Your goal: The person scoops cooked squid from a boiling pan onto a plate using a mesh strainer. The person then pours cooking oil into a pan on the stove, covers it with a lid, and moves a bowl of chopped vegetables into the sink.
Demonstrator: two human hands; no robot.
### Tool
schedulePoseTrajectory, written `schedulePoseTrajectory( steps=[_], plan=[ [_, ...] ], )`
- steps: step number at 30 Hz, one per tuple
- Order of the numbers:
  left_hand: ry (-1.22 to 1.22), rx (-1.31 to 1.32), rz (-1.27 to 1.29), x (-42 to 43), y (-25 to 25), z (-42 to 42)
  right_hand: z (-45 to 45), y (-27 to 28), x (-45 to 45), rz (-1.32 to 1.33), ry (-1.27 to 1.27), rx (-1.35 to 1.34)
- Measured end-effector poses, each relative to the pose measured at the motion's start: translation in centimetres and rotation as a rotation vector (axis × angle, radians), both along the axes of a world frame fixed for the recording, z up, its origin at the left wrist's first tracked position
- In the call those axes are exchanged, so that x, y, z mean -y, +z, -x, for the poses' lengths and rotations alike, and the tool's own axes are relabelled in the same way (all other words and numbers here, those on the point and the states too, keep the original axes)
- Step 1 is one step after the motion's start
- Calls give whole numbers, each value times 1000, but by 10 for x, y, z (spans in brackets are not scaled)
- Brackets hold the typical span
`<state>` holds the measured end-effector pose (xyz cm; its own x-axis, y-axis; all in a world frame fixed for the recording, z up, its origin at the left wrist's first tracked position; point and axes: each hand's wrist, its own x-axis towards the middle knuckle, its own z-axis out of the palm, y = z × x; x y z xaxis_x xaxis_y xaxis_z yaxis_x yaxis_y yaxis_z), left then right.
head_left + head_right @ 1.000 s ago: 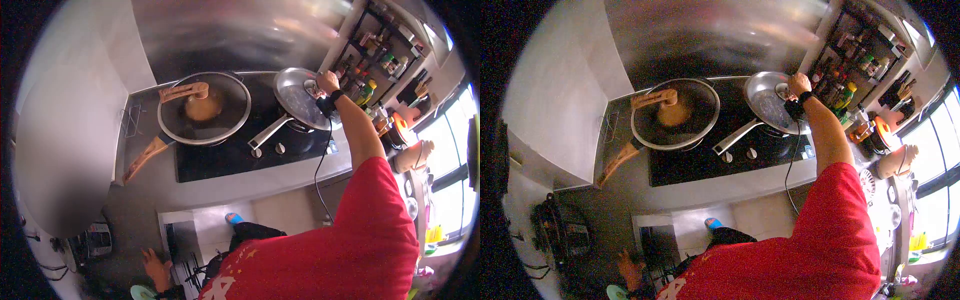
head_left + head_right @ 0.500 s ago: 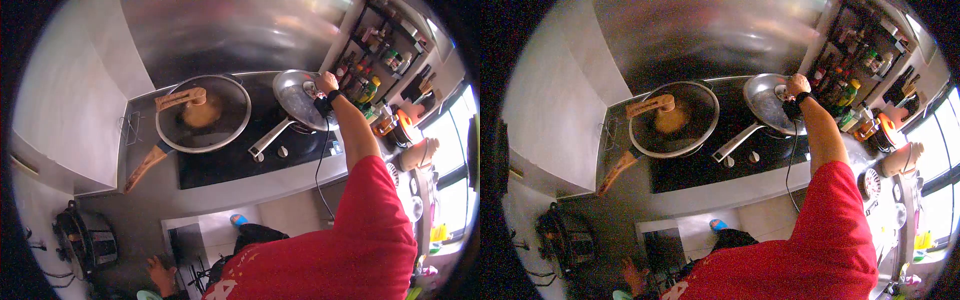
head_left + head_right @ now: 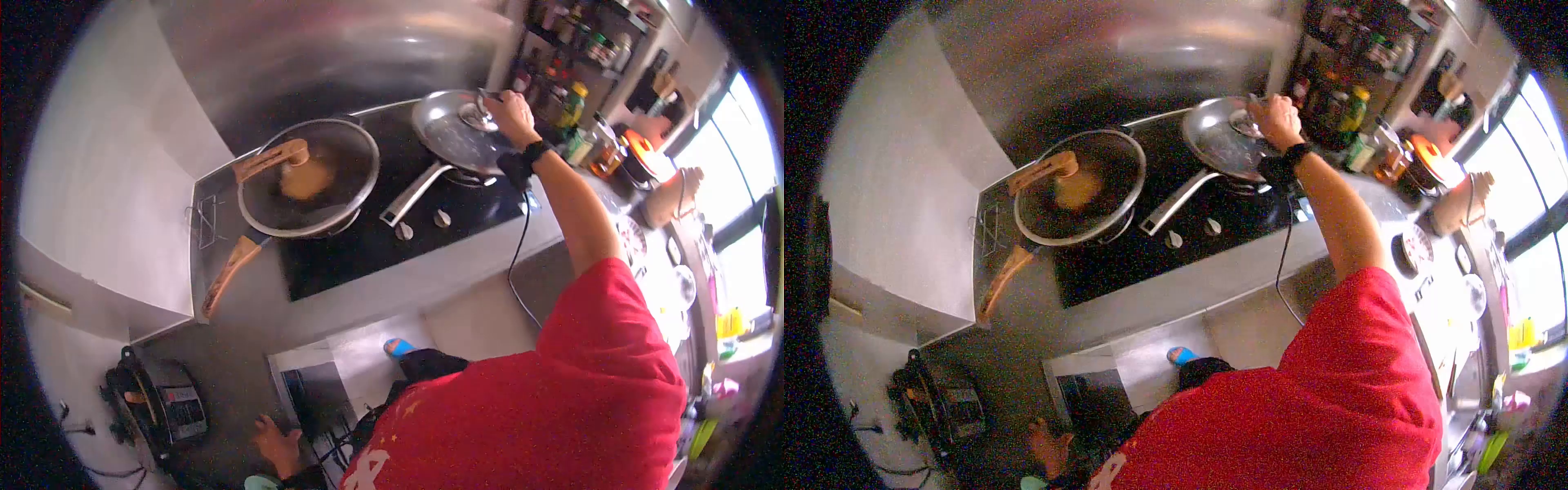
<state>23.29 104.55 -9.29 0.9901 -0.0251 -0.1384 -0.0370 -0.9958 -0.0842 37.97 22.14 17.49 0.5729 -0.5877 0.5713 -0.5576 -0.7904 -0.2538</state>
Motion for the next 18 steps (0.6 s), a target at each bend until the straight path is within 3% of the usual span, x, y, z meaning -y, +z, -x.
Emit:
schedulePoseTrajectory(
  steps=[1,3,5,7,9,11,13,15,18],
  plan=[
    [-70,69,-10,-10,-10,0,28,7,-28,-57,36,-47],
    [-74,-12,81,9,26,-4,89,-22,-58,77,153,103],
    [-86,-101,173,18,38,-7,164,-31,-106,-202,255,27],
    [69,-139,112,18,33,-7,238,-58,-128,-464,199,-165],
    [23,-135,105,30,47,0,306,-159,-90,-218,395,-426],
    [-33,-126,86,41,74,10,368,-162,-119,-443,398,-449],
    [-48,-175,-5,49,100,21,415,-186,-136,-902,280,-325],
    [-78,-202,-17,49,105,23,446,-181,-157,-690,244,-389],
    [-144,-229,-48,56,120,29,487,-188,-172,-729,249,-220]
  ],
)
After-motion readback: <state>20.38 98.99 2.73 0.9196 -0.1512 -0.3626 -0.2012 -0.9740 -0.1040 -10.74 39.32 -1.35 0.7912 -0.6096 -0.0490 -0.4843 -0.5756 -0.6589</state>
